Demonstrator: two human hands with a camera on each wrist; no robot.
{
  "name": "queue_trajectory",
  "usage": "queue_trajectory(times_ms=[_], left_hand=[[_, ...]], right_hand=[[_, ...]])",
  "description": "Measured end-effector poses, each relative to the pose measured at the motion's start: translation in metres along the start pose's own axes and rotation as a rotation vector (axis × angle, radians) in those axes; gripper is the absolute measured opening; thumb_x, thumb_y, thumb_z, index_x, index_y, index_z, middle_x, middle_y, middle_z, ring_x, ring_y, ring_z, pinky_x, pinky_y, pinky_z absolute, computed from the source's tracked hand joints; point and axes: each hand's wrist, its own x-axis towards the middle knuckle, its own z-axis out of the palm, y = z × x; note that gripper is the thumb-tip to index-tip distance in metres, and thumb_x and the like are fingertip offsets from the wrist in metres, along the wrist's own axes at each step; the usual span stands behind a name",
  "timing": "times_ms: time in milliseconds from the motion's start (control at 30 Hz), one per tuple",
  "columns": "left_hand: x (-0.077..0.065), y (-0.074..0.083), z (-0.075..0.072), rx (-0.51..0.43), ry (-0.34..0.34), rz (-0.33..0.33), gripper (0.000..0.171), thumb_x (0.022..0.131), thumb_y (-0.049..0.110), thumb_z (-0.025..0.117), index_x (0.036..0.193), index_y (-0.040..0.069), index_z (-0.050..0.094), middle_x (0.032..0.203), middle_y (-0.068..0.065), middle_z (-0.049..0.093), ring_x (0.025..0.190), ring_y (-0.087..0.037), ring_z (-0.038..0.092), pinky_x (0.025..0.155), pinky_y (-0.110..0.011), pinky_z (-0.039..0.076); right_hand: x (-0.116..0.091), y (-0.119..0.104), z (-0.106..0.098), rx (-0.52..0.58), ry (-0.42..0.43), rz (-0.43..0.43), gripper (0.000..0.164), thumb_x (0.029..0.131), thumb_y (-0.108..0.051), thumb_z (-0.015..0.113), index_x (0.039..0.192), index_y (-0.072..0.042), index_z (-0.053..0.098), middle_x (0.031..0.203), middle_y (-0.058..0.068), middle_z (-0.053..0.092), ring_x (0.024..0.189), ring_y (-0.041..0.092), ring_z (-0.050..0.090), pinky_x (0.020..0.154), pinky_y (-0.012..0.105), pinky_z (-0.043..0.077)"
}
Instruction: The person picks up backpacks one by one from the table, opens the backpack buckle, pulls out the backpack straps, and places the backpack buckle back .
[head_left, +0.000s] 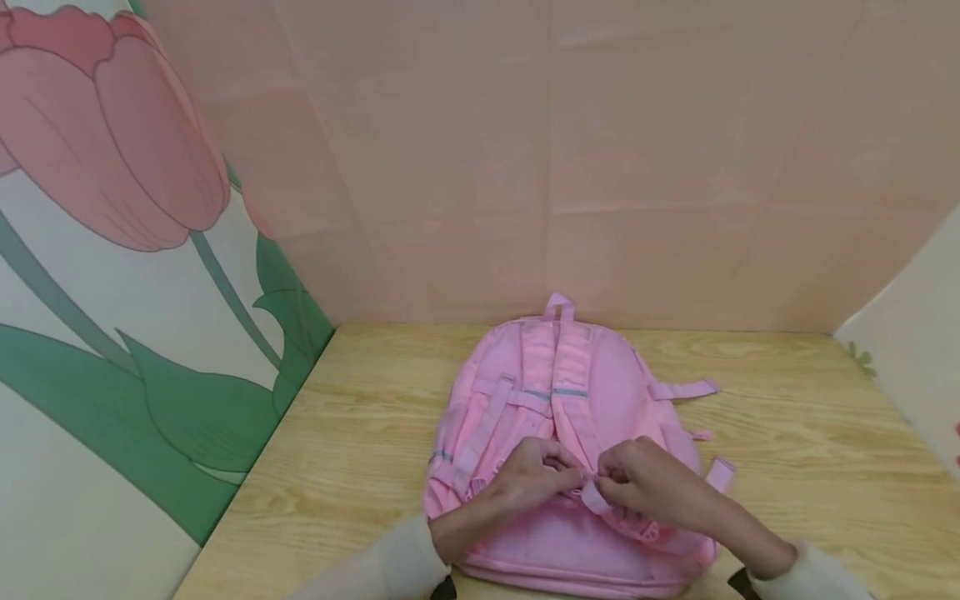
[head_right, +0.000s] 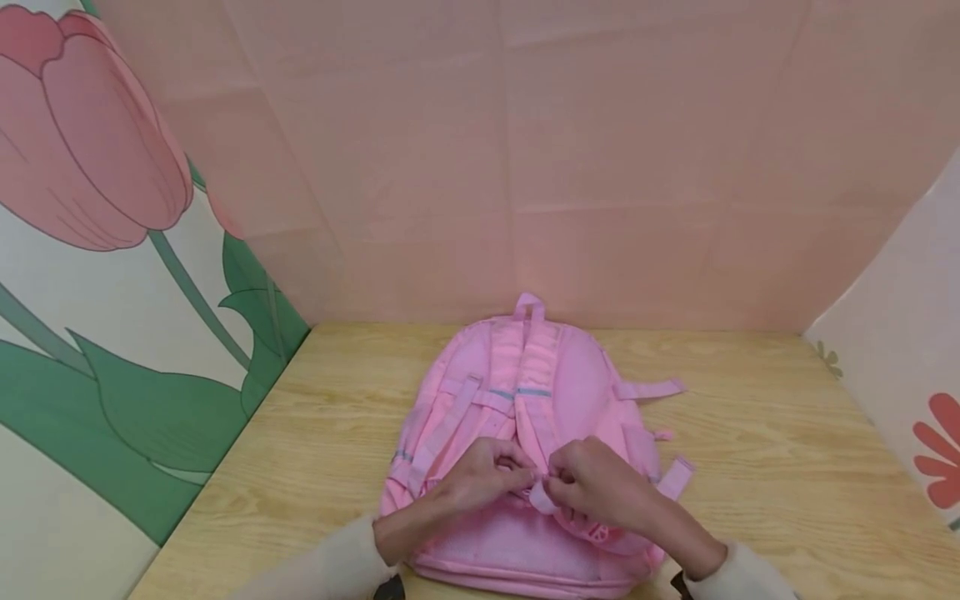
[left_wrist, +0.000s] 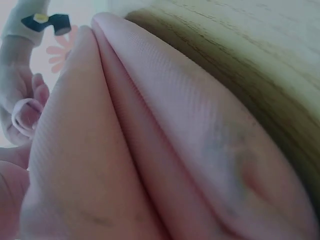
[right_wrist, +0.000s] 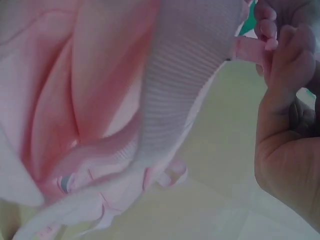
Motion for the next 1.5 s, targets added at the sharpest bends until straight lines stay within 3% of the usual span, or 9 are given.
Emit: queue_trajectory(times_ms=[333, 800, 900, 1100, 1333, 1500], left_hand=[[0.0, 0.002, 0.0, -0.111, -0.007, -0.048, 0.009, 0.079, 0.006, 0.068, 0.082, -0.002, 0.065, 0.069, -0.01, 0.066, 0.059, -0.016, 0.064, 0.06, -0.033, 0.057], [0.002, 0.0, -0.002, -0.244, -0.001, -0.102, 0.011, 0.081, 0.005, 0.067, 0.086, -0.004, 0.065, 0.075, -0.014, 0.067, 0.06, -0.017, 0.063, 0.061, -0.032, 0.057], [0.001, 0.001, -0.001, -0.22, 0.018, -0.099, 0.011, 0.08, 0.007, 0.068, 0.085, -0.003, 0.065, 0.074, -0.013, 0.067, 0.06, -0.018, 0.064, 0.062, -0.033, 0.057], [0.001, 0.002, 0.001, -0.138, 0.045, -0.063, 0.009, 0.078, 0.006, 0.069, 0.083, -0.001, 0.066, 0.071, -0.01, 0.067, 0.06, -0.018, 0.064, 0.06, -0.03, 0.056], [-0.002, 0.002, 0.002, -0.045, 0.01, -0.019, 0.009, 0.079, 0.006, 0.069, 0.083, -0.001, 0.066, 0.07, -0.006, 0.066, 0.061, -0.015, 0.064, 0.06, -0.029, 0.056], [-0.004, 0.002, 0.002, -0.043, -0.006, -0.015, 0.009, 0.079, 0.005, 0.069, 0.083, -0.002, 0.065, 0.069, -0.006, 0.065, 0.059, -0.013, 0.063, 0.06, -0.03, 0.056]], right_hand=[[0.0, 0.0, 0.006, -0.174, 0.193, -0.099, 0.037, 0.073, 0.0, 0.064, 0.057, -0.027, 0.043, 0.045, -0.024, 0.034, 0.038, -0.014, 0.029, 0.03, 0.009, 0.023], [0.004, 0.001, 0.012, -0.365, 0.353, -0.251, 0.04, 0.067, -0.002, 0.068, 0.059, -0.029, 0.039, 0.052, -0.025, 0.021, 0.046, -0.015, 0.019, 0.036, 0.004, 0.016], [0.003, 0.0, 0.011, -0.383, 0.304, -0.19, 0.037, 0.071, -0.005, 0.066, 0.058, -0.029, 0.04, 0.05, -0.024, 0.023, 0.045, -0.014, 0.019, 0.035, 0.006, 0.018], [0.003, -0.007, 0.001, -0.279, 0.09, 0.024, 0.031, 0.083, -0.014, 0.062, 0.057, -0.026, 0.048, 0.043, -0.02, 0.036, 0.036, -0.009, 0.032, 0.033, 0.015, 0.031], [0.001, -0.006, -0.004, -0.037, -0.075, 0.08, 0.031, 0.088, -0.01, 0.056, 0.057, -0.016, 0.055, 0.047, -0.013, 0.052, 0.037, 0.001, 0.05, 0.033, 0.021, 0.044], [0.0, -0.002, 0.0, 0.019, -0.051, 0.081, 0.031, 0.084, -0.004, 0.055, 0.056, -0.017, 0.052, 0.046, -0.012, 0.053, 0.036, 0.003, 0.05, 0.031, 0.022, 0.043]])
